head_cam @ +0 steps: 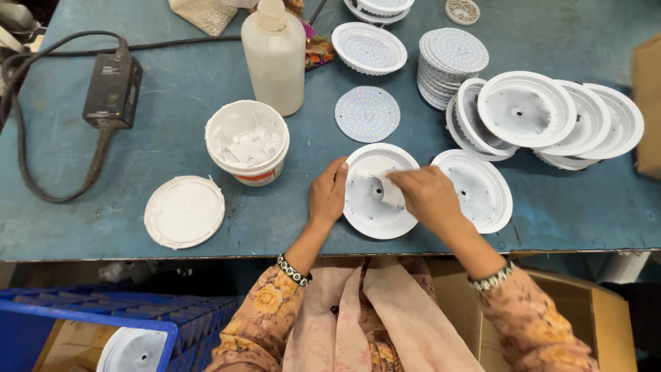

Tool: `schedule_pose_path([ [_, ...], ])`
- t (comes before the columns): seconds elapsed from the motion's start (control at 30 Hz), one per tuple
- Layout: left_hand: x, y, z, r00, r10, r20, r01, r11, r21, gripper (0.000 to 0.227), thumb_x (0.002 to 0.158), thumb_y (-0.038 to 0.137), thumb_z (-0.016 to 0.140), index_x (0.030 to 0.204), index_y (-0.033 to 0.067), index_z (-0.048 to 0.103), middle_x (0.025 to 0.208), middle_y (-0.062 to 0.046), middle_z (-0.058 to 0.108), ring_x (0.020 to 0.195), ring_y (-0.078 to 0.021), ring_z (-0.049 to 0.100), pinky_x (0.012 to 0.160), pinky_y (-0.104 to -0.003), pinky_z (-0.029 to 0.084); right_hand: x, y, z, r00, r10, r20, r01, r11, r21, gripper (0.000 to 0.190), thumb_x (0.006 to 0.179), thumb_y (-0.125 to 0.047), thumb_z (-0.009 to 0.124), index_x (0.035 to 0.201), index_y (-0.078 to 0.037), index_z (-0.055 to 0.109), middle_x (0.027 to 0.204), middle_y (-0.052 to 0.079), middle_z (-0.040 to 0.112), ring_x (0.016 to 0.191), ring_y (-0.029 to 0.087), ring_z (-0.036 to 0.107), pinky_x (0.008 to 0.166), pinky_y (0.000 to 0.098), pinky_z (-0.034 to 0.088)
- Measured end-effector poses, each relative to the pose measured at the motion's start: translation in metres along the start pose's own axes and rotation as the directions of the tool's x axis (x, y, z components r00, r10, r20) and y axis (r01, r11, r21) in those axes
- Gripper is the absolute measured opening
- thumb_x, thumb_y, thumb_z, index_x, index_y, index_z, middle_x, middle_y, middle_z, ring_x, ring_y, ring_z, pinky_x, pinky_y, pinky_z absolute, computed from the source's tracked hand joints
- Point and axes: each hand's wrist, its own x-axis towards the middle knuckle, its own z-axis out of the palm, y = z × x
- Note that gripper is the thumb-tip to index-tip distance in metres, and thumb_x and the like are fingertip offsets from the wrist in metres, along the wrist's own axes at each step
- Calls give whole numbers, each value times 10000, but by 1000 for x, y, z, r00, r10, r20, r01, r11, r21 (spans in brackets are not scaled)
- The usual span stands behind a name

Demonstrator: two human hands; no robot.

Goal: The person scoops a white paste from a container using a small spatula and spreads it onto the inner surface of circular white plastic parts. They repeat this process on multiple parts, stacking the treated ones on the table.

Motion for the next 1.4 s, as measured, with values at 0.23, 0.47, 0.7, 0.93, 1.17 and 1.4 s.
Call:
schedule_pose_path([
  [0.23,-1,-3,0,1000,5,4,-5,1000,-16,377,1059,352,470,1233,111,702,839,-140,734,720,-236,717,687,-356,543,0,6,3,996,-74,56,78,995,-69,305,821,29,656,1081,-98,749,965,44,753,829,240,691,801,374,490],
  [0.47,0,-1,1,1000,-3,7,2,1000,12,382,1060,359,462,1237,118,699,808,-134,726,700,-232,707,678,-366,538,-53,-22,-18,992,-80,99,86,995,-50,388,779,65,613,1127,-75,712,1027,61,758,881,244,709,829,370,496],
  [0.7,0,-1,1,999,34,-3,-34,999,-22,378,1066,368,466,1228,123,705,820,-120,732,710,-212,709,672,-355,541,-3,-3,-3,999,50,0,-50,998,35,209,881,-33,720,1079,-86,760,835,78,725,749,288,664,729,406,482],
  [0.93,0,-3,-1,999,-30,12,30,999,-28,391,1057,371,470,1244,116,700,762,-141,706,654,-230,687,650,-360,534,29,-17,31,998,-41,57,42,999,-30,267,838,3,668,1083,-66,748,867,68,744,754,270,689,723,415,502],
  [1.17,1,-11,3,996,79,-36,-80,996,-26,381,1080,352,463,1238,91,690,921,-165,752,827,-290,740,730,-380,562,-4,-44,31,977,-146,157,152,988,-25,393,780,54,619,1148,-47,713,1089,82,750,848,259,691,800,382,511],
  [1.4,0,-6,2,1000,-17,-2,17,1000,-13,385,1064,354,457,1231,101,694,899,-170,751,804,-298,747,737,-378,559,-22,-23,-5,871,-342,352,337,938,79,435,803,-25,613,1225,-69,710,1242,58,703,1054,210,671,928,388,480],
])
